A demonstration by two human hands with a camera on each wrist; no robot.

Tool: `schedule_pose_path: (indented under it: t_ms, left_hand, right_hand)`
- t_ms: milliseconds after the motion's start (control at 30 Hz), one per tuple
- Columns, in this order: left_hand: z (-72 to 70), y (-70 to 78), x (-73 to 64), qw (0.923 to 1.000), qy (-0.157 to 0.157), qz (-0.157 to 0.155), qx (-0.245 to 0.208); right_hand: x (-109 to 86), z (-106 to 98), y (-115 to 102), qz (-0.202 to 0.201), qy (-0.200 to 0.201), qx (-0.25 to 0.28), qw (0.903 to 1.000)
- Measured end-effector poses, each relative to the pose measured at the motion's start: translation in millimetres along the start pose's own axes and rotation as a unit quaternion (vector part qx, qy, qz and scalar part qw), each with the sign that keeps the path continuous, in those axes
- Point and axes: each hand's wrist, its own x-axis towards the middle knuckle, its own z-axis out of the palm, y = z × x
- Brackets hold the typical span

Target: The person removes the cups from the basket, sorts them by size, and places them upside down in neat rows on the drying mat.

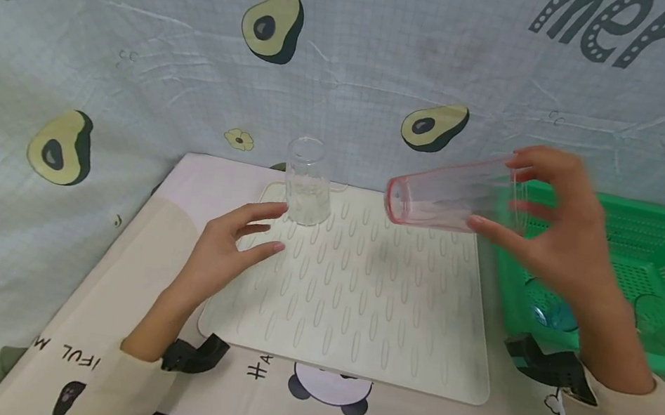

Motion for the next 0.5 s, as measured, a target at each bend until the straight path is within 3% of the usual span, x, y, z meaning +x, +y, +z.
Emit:
schedule_pose_path:
  t_ms: [200,500]
  left_hand:
    - [13.4,3.4,18.2,0.9961,-0.019,0.007,-0.086]
    - [33.3,9.3,34.0,0.9827,-0.052,0.002,-0.177]
  right_hand:
    - [-1.1,14,-11,0.002,-0.006,0.017,0.9998]
    - [-2.3,37,-20,-0.022,-0.016,0.051,0.9983]
